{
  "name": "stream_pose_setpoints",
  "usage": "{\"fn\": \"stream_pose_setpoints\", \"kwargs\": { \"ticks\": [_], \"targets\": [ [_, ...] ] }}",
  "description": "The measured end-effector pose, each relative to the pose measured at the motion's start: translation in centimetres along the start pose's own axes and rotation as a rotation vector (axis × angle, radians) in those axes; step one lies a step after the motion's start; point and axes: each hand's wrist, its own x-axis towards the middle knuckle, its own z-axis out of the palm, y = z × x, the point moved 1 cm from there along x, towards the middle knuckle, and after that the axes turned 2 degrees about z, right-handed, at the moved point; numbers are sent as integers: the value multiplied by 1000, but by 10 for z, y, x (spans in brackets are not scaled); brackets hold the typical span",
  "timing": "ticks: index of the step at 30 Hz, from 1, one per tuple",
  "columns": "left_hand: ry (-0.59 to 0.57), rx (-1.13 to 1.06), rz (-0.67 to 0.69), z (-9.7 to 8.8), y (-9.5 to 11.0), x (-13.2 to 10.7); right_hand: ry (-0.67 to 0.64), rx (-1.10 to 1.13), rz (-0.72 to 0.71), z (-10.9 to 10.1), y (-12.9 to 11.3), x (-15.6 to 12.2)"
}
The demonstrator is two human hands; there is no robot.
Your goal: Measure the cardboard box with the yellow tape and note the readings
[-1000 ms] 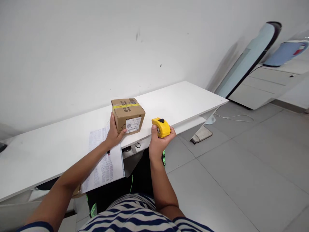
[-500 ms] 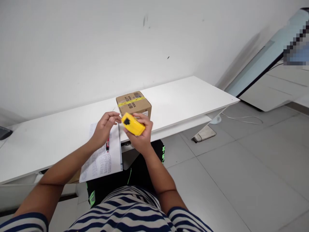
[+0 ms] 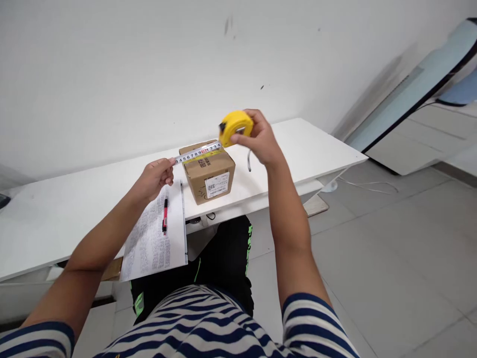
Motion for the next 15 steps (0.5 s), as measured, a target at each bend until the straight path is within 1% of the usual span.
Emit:
{"fn": "stream_pose_setpoints", "kwargs": {
  "ticks": [1, 2, 4, 6, 7, 9, 11, 13, 15],
  "targets": [
    [27, 12, -6, -4, -2, 7, 54, 17, 29, -12, 13, 6],
    [39, 42, -22, -8, -5, 15, 82, 10, 54, -21, 25, 10],
    [0, 122, -86, -12, -13, 28, 86, -10, 110, -31, 45, 10],
    [-73, 171, -161, -9, -21, 37, 63, -10, 173, -29, 59, 3],
    [-88, 172, -190, -5, -25, 40, 58, 1, 202, -26, 64, -1],
    [-56, 132, -225, 5, -30, 41, 68, 26, 234, -18, 69, -8],
    [-6, 97, -238, 15, -32, 39, 78, 36, 234, -12, 71, -11],
    [11, 107, -252, 22, -31, 38, 68, 26, 224, -11, 71, -12],
    [20, 137, -263, 24, -30, 38, 53, 10, 212, -12, 71, -11]
  ]
}}
